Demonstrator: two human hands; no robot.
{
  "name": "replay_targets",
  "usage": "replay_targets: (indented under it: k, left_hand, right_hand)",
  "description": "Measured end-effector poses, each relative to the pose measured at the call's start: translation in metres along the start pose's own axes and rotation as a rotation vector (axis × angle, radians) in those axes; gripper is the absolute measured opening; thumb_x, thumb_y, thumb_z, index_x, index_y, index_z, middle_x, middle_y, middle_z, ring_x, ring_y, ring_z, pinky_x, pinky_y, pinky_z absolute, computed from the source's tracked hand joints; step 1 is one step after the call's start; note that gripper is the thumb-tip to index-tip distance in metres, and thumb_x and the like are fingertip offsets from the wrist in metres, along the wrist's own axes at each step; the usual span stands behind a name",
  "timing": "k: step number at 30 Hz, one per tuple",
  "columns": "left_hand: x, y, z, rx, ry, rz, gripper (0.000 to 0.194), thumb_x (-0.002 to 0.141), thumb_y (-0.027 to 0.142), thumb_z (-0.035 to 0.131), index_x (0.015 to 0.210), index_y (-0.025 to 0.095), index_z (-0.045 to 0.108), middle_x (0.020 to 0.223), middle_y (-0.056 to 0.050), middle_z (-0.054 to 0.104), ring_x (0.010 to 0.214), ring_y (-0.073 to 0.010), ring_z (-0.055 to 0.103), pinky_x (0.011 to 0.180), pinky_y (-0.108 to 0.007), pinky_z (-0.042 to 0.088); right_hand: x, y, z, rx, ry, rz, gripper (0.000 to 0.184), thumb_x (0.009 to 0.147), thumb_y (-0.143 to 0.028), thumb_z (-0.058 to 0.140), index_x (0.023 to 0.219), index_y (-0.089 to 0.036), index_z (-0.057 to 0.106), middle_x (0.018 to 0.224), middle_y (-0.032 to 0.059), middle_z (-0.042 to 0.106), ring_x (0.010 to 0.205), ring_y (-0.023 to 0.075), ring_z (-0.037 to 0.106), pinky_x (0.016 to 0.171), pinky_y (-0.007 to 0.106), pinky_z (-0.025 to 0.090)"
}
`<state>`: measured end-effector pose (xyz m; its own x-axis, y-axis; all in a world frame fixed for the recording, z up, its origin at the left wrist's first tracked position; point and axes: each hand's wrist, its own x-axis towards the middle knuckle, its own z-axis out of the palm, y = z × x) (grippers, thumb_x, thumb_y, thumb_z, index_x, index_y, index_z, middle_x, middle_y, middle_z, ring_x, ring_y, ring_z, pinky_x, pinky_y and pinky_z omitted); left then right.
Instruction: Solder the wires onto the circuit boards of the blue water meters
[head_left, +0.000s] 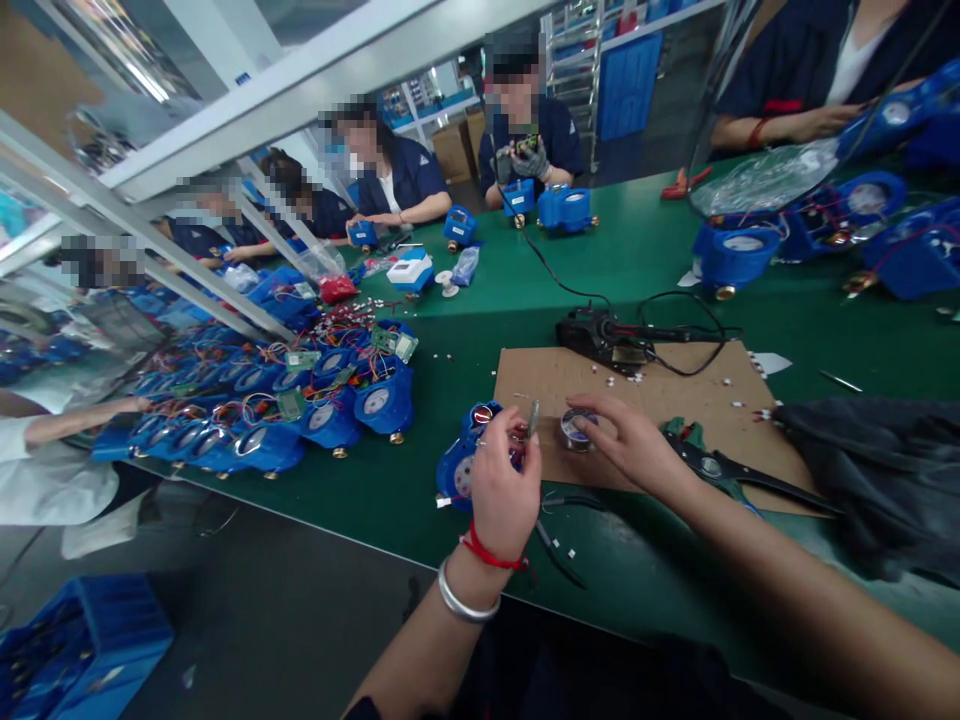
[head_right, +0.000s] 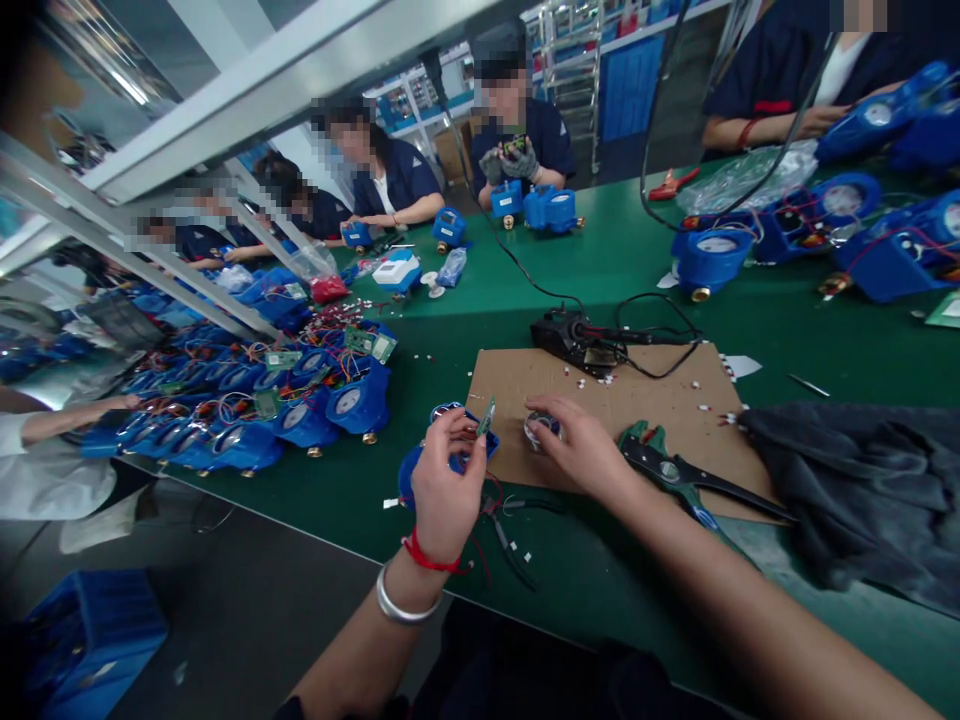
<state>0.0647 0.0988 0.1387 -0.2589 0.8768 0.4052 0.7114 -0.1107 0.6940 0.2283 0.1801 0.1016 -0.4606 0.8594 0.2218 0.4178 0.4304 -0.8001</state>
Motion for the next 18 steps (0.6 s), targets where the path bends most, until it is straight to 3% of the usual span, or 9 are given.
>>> replay_targets:
  k: [3,6,8,11,14,16,18]
  left_hand:
    - [-0.008,-0.003,0.01,0.115,-0.016,0.148,0.038,0.088,0.016,0.051,0.124,0.018,0.043,0.109,-0.011,0.06,0.103,-0.0208,0.059,0.087,-0.038,0.052]
    - [-0.019,-0.006,0.011,0.144,-0.016,0.24,0.039,0.087,0.012,0.05,0.125,0.016,0.042,0.115,-0.013,0.058,0.111,-0.0215,0.055,0.092,-0.039,0.05]
    - [-0.027,-0.005,0.002,0.132,-0.05,0.269,0.045,0.086,0.011,0.05,0.129,0.017,0.039,0.122,-0.014,0.054,0.117,-0.0219,0.051,0.095,-0.04,0.049]
    - [-0.033,-0.003,-0.027,0.149,-0.139,0.276,0.052,0.085,0.013,0.053,0.133,0.02,0.037,0.131,-0.013,0.05,0.125,-0.0224,0.045,0.102,-0.041,0.044]
    - [-0.027,-0.011,-0.062,0.141,-0.084,0.154,0.045,0.085,0.016,0.054,0.128,0.022,0.045,0.131,-0.011,0.05,0.123,-0.0228,0.047,0.104,-0.044,0.041]
    - [-0.015,-0.027,-0.079,0.073,-0.013,-0.055,0.041,0.086,0.023,0.053,0.127,0.021,0.046,0.131,-0.012,0.049,0.118,-0.023,0.051,0.1,-0.045,0.043]
    - [-0.003,-0.049,-0.088,0.005,-0.038,-0.265,0.041,0.086,0.032,0.055,0.124,0.019,0.049,0.126,-0.014,0.053,0.115,-0.024,0.054,0.098,-0.044,0.045]
  right_hand:
    - [0.0,-0.028,0.002,0.164,-0.073,0.151,0.034,0.092,-0.043,0.041,0.1,-0.019,0.063,0.095,0.0071,0.068,0.089,0.0202,0.065,0.082,0.035,0.051]
    - [0.0,-0.048,0.015,0.269,-0.091,0.238,0.03,0.089,-0.044,0.046,0.098,-0.018,0.059,0.09,0.0069,0.069,0.084,0.0197,0.065,0.076,0.033,0.051]
    - [0.0,-0.052,0.023,0.341,-0.072,0.274,0.024,0.087,-0.039,0.051,0.099,-0.018,0.055,0.091,0.0067,0.069,0.087,0.0194,0.065,0.076,0.032,0.052]
    - [0.0,-0.047,0.031,0.54,-0.103,0.263,0.017,0.085,-0.032,0.052,0.098,-0.021,0.053,0.094,0.005,0.068,0.088,0.0183,0.065,0.078,0.033,0.052]
    - [0.001,-0.038,0.033,0.692,-0.163,0.264,0.015,0.085,-0.029,0.052,0.098,-0.021,0.054,0.095,0.0045,0.068,0.087,0.0182,0.065,0.08,0.035,0.052]
    - [0.002,-0.034,0.033,0.717,-0.161,0.28,0.018,0.086,-0.028,0.05,0.101,-0.021,0.055,0.094,0.0048,0.069,0.086,0.018,0.065,0.08,0.035,0.052]
    - [0.002,-0.032,0.033,0.703,-0.14,0.286,0.021,0.087,-0.029,0.049,0.105,-0.02,0.057,0.094,0.0052,0.069,0.085,0.0179,0.066,0.079,0.035,0.053]
